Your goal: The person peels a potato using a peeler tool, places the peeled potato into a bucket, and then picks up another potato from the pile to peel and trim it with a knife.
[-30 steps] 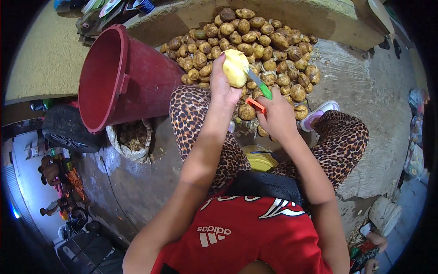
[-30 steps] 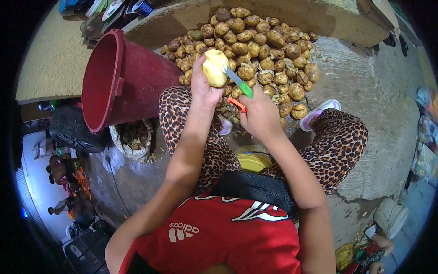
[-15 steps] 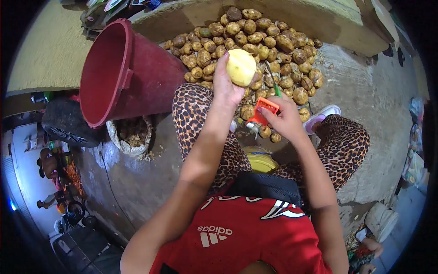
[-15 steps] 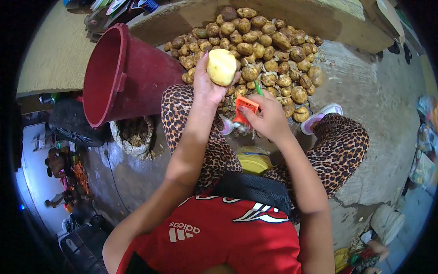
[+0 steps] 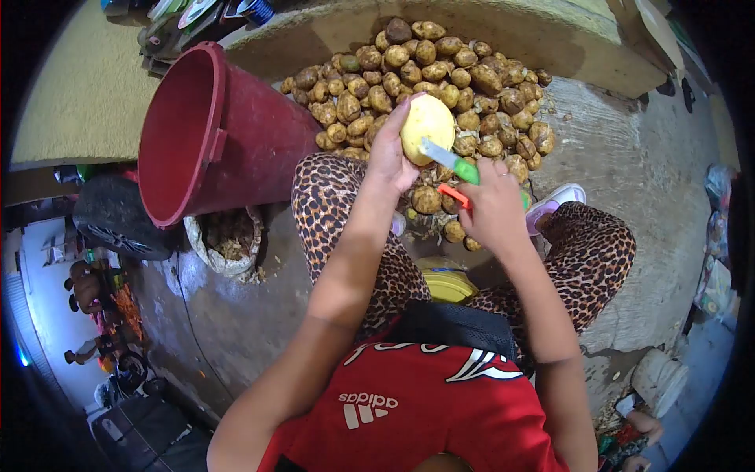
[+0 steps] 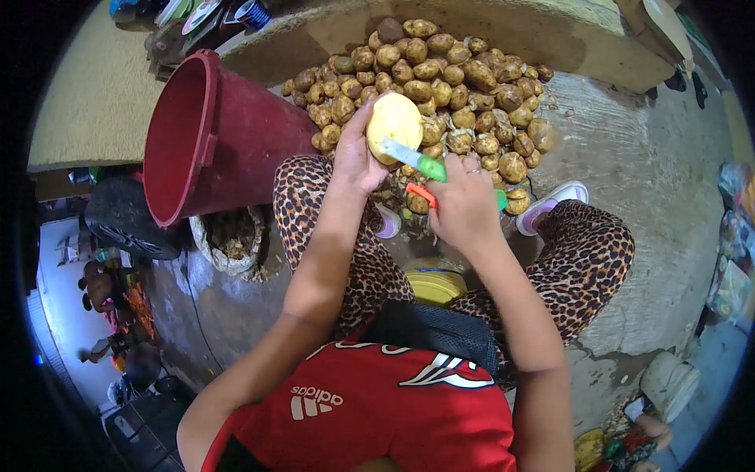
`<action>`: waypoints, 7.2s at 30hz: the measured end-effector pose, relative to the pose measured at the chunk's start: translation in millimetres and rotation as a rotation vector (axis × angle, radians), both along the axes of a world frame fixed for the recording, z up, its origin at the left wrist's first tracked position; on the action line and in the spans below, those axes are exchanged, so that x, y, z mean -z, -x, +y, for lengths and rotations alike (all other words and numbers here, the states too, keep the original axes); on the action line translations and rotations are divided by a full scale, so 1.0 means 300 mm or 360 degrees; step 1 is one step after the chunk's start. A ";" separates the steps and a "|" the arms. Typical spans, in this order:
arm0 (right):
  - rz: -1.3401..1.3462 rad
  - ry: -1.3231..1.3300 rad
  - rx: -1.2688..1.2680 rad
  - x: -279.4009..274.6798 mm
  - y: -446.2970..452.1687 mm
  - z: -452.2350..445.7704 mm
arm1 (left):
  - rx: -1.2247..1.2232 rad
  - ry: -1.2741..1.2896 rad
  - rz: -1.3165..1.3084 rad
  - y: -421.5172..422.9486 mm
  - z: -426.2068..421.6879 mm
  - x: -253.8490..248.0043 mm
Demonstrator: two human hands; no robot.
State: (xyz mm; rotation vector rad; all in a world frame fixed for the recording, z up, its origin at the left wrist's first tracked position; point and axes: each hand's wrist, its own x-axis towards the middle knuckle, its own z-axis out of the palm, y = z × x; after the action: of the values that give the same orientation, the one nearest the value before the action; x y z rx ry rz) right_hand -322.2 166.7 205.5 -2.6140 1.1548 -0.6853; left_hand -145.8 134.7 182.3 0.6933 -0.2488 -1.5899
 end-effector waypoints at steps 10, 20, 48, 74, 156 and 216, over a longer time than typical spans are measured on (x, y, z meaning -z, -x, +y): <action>-0.1200 -0.1103 0.0463 0.075 0.132 -0.120 | 0.0178 -0.0034 -0.0278 -0.015 0.018 0.027; -0.1251 -0.1272 0.0250 0.005 0.112 -0.175 | 0.0233 -0.0114 -0.0534 0.105 0.024 0.028; -0.2091 -0.1380 0.0435 0.043 0.178 -0.258 | 0.0520 -0.0176 0.0131 0.087 0.036 0.088; -0.1817 -0.0940 0.0678 -0.031 0.217 -0.287 | 0.0992 -0.0018 0.0799 0.099 0.054 0.103; -0.1625 -0.0794 0.0704 0.034 0.254 -0.309 | 0.0693 -0.0298 0.0112 0.088 0.033 0.090; -0.0120 -0.0989 0.0644 0.096 0.147 -0.269 | 0.0991 -0.0533 -0.3600 -0.126 -0.429 0.820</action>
State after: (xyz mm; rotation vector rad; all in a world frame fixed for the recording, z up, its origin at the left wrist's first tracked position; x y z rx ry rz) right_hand -366.3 86.0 176.6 -1.8489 1.5834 -0.3923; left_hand -108.1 6.0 -63.8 2.5839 -1.9343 -0.5365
